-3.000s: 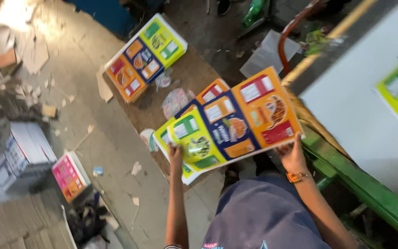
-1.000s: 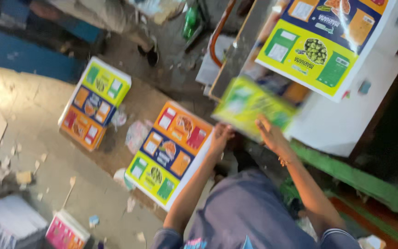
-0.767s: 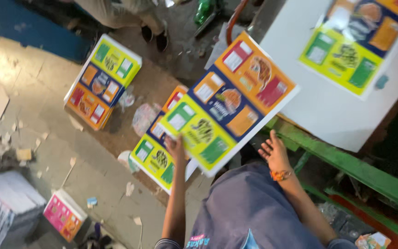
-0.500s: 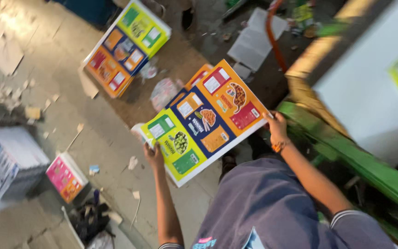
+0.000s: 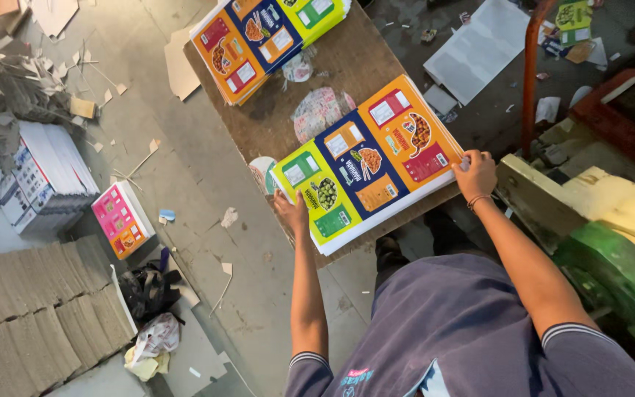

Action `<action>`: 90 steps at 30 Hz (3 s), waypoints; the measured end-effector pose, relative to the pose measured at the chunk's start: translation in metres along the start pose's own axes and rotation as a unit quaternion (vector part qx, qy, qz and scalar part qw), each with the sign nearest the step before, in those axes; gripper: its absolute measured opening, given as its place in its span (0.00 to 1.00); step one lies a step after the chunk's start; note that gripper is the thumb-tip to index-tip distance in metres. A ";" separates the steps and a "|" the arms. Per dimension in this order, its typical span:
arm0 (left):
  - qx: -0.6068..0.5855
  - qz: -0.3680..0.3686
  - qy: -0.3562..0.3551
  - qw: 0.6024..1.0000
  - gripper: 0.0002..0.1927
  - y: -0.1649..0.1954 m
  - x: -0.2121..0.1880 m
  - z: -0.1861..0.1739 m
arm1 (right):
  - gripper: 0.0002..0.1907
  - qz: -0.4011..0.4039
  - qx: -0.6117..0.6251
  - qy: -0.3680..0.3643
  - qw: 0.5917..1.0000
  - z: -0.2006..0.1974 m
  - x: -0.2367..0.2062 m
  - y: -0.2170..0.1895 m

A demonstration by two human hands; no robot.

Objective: The person repeatedly picks up a stack of colorful printed books from a table and places them onto a green machine. The person handles the books by hand, lifting and setting them down in a repetitive loop.

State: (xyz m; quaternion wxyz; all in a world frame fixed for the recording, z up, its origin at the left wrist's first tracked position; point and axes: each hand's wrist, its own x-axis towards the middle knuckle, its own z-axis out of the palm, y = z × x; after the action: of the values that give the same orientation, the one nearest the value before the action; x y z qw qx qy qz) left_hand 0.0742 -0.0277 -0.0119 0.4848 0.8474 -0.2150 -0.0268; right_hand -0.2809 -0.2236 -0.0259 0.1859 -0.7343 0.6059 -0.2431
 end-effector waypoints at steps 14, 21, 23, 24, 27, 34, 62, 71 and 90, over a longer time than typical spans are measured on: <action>0.014 0.254 -0.139 0.957 0.27 0.075 -0.149 0.080 | 0.17 -0.029 0.121 0.002 0.992 -0.066 -0.054 0.060; -0.064 0.258 -0.414 0.871 0.26 0.138 -0.220 0.164 | 0.13 -0.112 0.109 0.045 0.987 -0.239 -0.091 0.025; -0.096 0.278 -0.464 0.836 0.26 0.152 -0.224 0.176 | 0.15 -0.145 0.111 0.110 0.977 -0.303 -0.105 0.021; -0.098 0.277 -0.485 0.824 0.25 0.158 -0.226 0.180 | 0.18 -0.163 0.155 0.142 0.964 -0.335 -0.117 0.027; -0.101 0.266 -0.543 0.790 0.24 0.174 -0.231 0.196 | 0.24 -0.128 0.122 0.340 0.924 -0.407 -0.147 0.083; -0.092 0.127 -0.652 0.742 0.26 0.207 -0.246 0.229 | 0.41 0.296 0.013 0.445 0.845 -0.360 0.005 0.329; -0.093 -0.013 -0.137 0.986 0.17 0.007 -0.033 -0.033 | 0.21 0.161 0.419 0.036 0.893 -0.021 -0.004 0.016; -0.109 -0.013 -0.031 0.993 0.21 -0.016 -0.022 -0.014 | 0.26 -0.042 0.098 -0.052 0.993 -0.015 -0.006 -0.008; 0.112 0.284 -0.186 0.934 0.25 0.065 -0.172 0.092 | 0.06 -0.083 0.185 -0.018 0.979 -0.108 -0.067 0.042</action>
State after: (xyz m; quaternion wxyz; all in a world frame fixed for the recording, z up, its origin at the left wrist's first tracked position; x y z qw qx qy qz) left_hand -0.1276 -0.0635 -0.0342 0.3258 0.7794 -0.5348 -0.0206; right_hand -0.3869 -0.1636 0.0292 0.3088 -0.7395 0.4834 -0.3523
